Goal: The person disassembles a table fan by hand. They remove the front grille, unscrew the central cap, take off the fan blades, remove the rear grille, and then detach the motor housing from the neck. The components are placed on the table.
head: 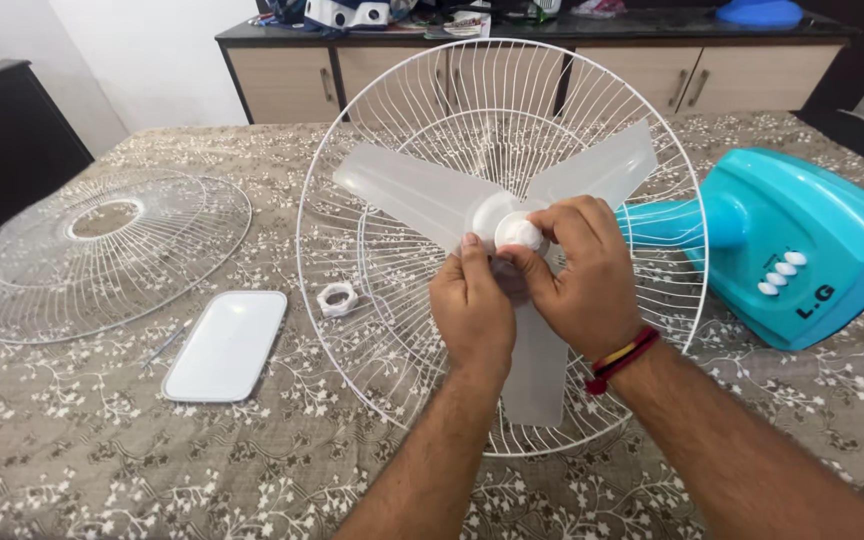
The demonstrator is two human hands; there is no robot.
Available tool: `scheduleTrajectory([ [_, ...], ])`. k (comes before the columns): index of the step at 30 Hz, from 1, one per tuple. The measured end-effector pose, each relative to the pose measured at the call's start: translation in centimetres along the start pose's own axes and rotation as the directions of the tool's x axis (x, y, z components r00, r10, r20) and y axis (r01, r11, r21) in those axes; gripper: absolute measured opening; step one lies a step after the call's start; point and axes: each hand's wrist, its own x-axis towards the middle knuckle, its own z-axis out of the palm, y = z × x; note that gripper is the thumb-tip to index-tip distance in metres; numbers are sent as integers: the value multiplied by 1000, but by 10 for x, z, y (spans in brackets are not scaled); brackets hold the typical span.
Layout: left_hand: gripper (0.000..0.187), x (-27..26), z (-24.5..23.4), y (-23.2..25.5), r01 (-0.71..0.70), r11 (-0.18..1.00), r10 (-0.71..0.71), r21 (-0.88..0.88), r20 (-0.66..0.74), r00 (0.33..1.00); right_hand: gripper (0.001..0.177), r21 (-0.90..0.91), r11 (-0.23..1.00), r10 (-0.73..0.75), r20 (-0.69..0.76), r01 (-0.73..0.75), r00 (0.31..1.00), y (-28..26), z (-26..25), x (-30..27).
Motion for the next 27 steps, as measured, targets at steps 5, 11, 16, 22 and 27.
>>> scheduleTrajectory([
  [5, 41, 2, -1, 1, 3, 1000, -3, -4, 26, 1000, 35, -28, 998, -62, 4, 62, 998, -3, -3, 9],
  [11, 40, 8, -4, 7, 41, 998, -43, 46, 43, 998, 32, -129, 987, 128, 254, -98, 959, -10, -17, 30],
  [16, 45, 9, -3, 7, 7, 997, -9, 73, 17, 1000, 34, -223, 972, 165, 396, -80, 903, -14, -16, 41],
  [22, 48, 9, -7, 5, -70, 979, 70, 193, 8, 998, 30, -49, 991, -100, 359, 126, 928, -4, -17, 37],
  [27, 44, 13, -10, 2, -28, 991, 24, 134, 35, 999, 32, -10, 964, -236, 421, 264, 876, 12, -20, 42],
])
